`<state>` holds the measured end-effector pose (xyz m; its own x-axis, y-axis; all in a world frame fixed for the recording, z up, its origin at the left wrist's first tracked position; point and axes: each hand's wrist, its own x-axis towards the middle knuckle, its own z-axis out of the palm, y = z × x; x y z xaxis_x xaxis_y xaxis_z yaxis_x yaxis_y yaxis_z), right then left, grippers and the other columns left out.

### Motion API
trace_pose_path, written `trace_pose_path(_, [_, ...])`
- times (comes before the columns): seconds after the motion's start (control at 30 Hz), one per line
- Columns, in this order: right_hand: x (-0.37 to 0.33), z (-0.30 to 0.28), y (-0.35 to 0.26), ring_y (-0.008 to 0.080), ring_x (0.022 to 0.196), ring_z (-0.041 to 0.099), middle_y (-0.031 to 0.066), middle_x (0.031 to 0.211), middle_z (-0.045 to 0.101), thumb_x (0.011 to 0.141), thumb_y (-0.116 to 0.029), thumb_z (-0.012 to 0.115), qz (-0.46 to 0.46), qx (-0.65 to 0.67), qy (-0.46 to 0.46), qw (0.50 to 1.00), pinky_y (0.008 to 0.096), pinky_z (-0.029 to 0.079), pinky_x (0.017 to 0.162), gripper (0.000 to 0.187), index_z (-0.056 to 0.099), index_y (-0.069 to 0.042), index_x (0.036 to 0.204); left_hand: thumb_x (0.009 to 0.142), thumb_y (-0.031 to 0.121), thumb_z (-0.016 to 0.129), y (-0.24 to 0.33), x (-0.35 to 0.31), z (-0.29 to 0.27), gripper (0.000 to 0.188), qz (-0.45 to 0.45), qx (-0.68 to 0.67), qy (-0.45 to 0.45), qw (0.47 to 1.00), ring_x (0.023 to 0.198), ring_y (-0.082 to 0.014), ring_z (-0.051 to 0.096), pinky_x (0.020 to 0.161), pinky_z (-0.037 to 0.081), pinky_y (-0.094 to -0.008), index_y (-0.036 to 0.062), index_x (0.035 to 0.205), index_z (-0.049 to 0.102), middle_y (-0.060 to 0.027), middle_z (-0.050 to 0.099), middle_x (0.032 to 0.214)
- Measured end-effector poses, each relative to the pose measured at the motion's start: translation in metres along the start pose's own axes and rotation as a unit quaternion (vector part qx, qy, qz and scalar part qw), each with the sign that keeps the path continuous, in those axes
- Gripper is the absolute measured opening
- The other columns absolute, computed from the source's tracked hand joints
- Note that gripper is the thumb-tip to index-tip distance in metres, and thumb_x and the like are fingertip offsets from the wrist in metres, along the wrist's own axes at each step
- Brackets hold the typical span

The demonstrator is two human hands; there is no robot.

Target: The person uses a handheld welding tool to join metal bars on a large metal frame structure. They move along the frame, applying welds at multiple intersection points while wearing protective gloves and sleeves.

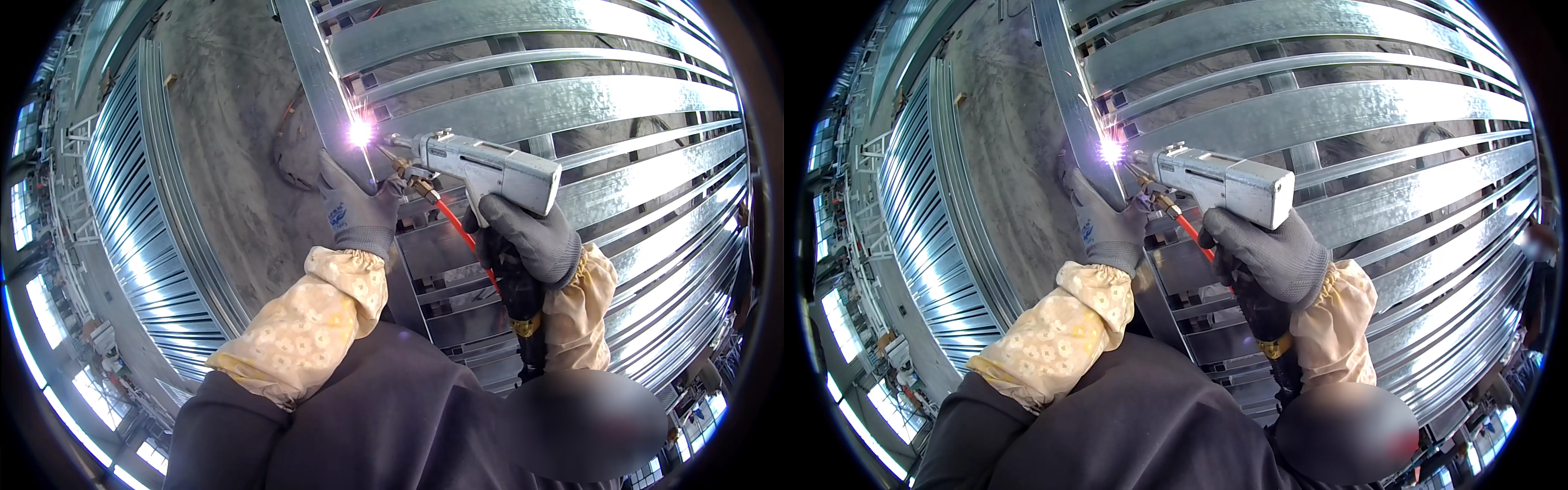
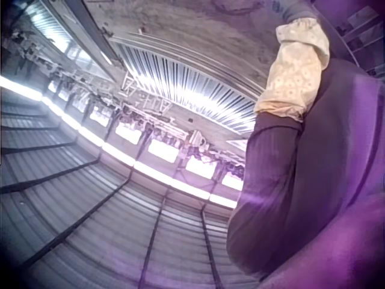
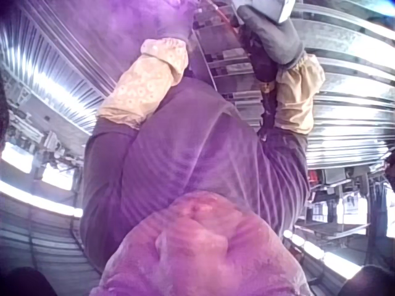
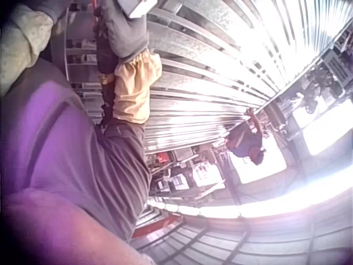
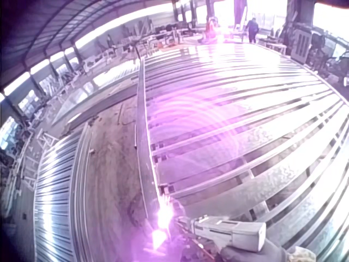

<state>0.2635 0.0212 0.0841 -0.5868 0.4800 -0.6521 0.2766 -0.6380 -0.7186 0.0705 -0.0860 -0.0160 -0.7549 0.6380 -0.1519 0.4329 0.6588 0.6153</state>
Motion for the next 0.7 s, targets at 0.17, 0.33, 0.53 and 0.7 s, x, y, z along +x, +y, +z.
trace_pose_path(0.17, [0.000, -0.001, 0.002, 0.0153, 0.057, 0.064, 0.0106, 0.085, 0.069, 0.095, -0.027, 0.064, -0.003, -0.003, -0.004, 1.000, 0.0258, 0.049, 0.050, 0.037, 0.060, 0.004, 0.114, 0.065, 0.041, 0.088, -0.002, -0.002, 0.002, 0.119, -0.024, 0.006, 0.004, 1.000, 0.128, -0.0433, 0.044, 0.108, 0.039, -0.0456, -0.0083, 0.149, 0.018, -0.0314, 0.041, 0.137])
trace_pose_path(0.33, [-0.004, 0.002, -0.002, 0.0115, 0.058, 0.062, 0.0065, 0.080, 0.067, 0.095, -0.025, 0.067, 0.003, 0.022, 0.003, 1.000, 0.0230, 0.045, 0.050, 0.028, 0.064, 0.002, 0.103, 0.068, 0.036, 0.086, 0.001, -0.002, 0.001, 0.115, -0.007, 0.016, 0.016, 1.000, 0.128, -0.0432, 0.044, 0.109, 0.039, -0.0453, -0.0078, 0.149, 0.018, -0.0314, 0.042, 0.137])
trace_pose_path(0.53, [-0.005, 0.000, 0.000, 0.0111, 0.058, 0.062, 0.0062, 0.081, 0.067, 0.095, -0.025, 0.067, 0.007, 0.016, 0.004, 1.000, 0.0229, 0.045, 0.050, 0.028, 0.064, 0.001, 0.105, 0.069, 0.026, 0.086, 0.002, -0.003, 0.003, 0.110, -0.006, 0.013, 0.025, 1.000, 0.128, -0.0417, 0.045, 0.109, 0.039, -0.0450, -0.0077, 0.149, 0.018, -0.0303, 0.041, 0.137])
trace_pose_path(0.7, [-0.007, 0.001, 0.001, 0.0110, 0.059, 0.063, 0.0063, 0.082, 0.068, 0.095, -0.025, 0.067, 0.004, 0.021, 0.009, 1.000, 0.0229, 0.046, 0.050, 0.027, 0.064, 0.000, 0.105, 0.070, 0.025, 0.088, 0.011, -0.004, -0.004, 0.106, -0.027, 0.007, 0.014, 1.000, 0.134, -0.0403, 0.041, 0.114, 0.033, -0.0432, -0.0098, 0.146, 0.023, -0.0298, 0.040, 0.142])
